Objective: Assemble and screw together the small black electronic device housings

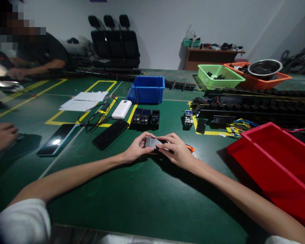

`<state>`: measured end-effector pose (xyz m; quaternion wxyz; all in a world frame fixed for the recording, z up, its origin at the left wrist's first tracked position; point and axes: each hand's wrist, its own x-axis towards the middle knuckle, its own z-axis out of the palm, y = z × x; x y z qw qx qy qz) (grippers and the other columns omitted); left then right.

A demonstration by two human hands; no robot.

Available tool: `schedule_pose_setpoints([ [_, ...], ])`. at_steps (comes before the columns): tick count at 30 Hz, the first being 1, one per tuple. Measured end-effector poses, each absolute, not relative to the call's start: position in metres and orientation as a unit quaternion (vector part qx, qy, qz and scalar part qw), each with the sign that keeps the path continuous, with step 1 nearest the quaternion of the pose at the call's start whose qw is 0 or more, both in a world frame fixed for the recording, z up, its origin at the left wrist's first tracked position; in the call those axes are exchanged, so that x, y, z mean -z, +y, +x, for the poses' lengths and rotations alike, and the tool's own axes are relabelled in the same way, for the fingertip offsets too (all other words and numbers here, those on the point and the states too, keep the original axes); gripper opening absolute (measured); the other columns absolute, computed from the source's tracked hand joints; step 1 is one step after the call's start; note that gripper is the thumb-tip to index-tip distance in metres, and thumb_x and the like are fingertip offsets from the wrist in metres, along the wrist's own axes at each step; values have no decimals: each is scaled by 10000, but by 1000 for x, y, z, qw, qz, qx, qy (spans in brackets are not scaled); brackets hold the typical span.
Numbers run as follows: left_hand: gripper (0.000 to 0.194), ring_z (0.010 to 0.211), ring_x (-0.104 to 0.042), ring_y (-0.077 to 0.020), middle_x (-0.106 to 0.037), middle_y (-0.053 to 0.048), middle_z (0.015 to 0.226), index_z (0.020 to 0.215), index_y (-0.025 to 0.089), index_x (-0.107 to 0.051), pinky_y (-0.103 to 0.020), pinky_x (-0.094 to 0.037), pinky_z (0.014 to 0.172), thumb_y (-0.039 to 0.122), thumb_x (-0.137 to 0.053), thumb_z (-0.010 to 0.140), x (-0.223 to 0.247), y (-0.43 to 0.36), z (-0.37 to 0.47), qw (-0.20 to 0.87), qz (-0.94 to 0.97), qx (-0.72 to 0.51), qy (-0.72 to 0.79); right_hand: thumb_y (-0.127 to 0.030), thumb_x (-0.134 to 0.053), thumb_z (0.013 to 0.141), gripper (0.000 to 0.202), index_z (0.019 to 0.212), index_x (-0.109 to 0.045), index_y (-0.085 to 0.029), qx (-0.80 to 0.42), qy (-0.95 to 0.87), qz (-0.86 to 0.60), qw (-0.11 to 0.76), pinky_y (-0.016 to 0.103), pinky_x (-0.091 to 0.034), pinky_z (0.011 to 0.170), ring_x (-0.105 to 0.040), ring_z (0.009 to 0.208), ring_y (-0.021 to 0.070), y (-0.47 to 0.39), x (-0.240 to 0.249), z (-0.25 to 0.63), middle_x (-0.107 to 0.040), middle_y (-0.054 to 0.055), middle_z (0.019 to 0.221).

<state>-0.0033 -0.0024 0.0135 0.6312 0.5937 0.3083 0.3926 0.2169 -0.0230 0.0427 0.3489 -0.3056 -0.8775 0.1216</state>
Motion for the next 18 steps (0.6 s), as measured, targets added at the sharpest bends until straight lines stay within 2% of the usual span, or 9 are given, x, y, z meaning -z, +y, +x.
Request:
schedule_pose_setpoints([
  [12, 472, 881, -560, -132, -559, -23, 974, 1100, 184, -542, -279, -537, 763, 317, -792, 723, -12, -3, -3, 662, 565, -388, 303, -207, -603, 911, 174, 1059, -689, -239, -141, -883, -308, 324, 450, -530, 863, -562, 1046, 239, -22, -44, 220, -654, 89, 1253],
  [18, 532, 943, -588, -161, -592, -53, 1031, 1141, 189, -548, -293, -551, 795, 308, -813, 695, -12, -2, -3, 659, 563, -399, 300, -222, -587, 912, 233, 1140, -628, -242, -154, -875, -316, 334, 468, -511, 922, -567, 1114, 254, -21, -42, 219, -630, 107, 1243],
])
